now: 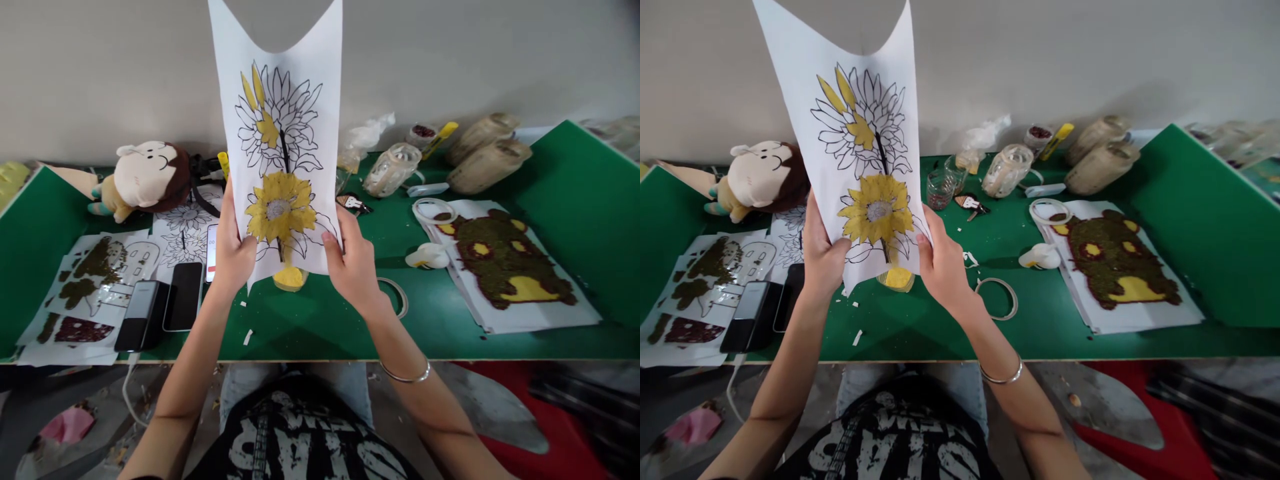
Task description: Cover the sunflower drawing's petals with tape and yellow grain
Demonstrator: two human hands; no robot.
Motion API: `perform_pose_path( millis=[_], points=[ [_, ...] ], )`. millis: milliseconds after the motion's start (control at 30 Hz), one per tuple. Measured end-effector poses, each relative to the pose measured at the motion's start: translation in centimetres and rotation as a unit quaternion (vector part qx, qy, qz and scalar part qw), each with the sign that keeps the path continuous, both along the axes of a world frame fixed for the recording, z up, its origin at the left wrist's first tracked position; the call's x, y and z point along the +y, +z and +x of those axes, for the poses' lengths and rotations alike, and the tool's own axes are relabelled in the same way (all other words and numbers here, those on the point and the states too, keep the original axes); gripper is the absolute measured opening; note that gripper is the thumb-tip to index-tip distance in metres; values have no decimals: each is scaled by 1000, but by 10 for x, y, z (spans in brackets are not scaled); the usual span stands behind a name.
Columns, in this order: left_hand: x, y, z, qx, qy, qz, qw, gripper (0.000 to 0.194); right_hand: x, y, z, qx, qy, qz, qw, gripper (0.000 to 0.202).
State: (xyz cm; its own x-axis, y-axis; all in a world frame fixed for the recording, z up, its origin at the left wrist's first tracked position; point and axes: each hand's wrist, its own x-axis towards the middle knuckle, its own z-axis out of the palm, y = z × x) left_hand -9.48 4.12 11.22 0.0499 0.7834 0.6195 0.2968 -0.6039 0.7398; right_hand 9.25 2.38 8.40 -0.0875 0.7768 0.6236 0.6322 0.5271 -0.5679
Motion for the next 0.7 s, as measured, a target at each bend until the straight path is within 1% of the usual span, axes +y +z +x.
perform_pose_path(
  millis=[167, 333, 500, 700],
  points=[
    [-3, 0, 1, 4, 7, 5, 1000, 76, -3, -1, -1, -1, 2, 1, 1000, 42],
    [-5, -2, 1, 4, 18, 21, 1000, 72, -6, -2, -2, -12, -12, 15, 1000, 43],
    [-7, 0, 3, 25, 36, 39, 998, 63, -9, -1, -3, -26, -25, 11, 999, 43],
    [-12, 3, 5, 31, 35, 58, 997, 57, -13, 0, -5, -25, -13, 29, 999, 47]
  ],
)
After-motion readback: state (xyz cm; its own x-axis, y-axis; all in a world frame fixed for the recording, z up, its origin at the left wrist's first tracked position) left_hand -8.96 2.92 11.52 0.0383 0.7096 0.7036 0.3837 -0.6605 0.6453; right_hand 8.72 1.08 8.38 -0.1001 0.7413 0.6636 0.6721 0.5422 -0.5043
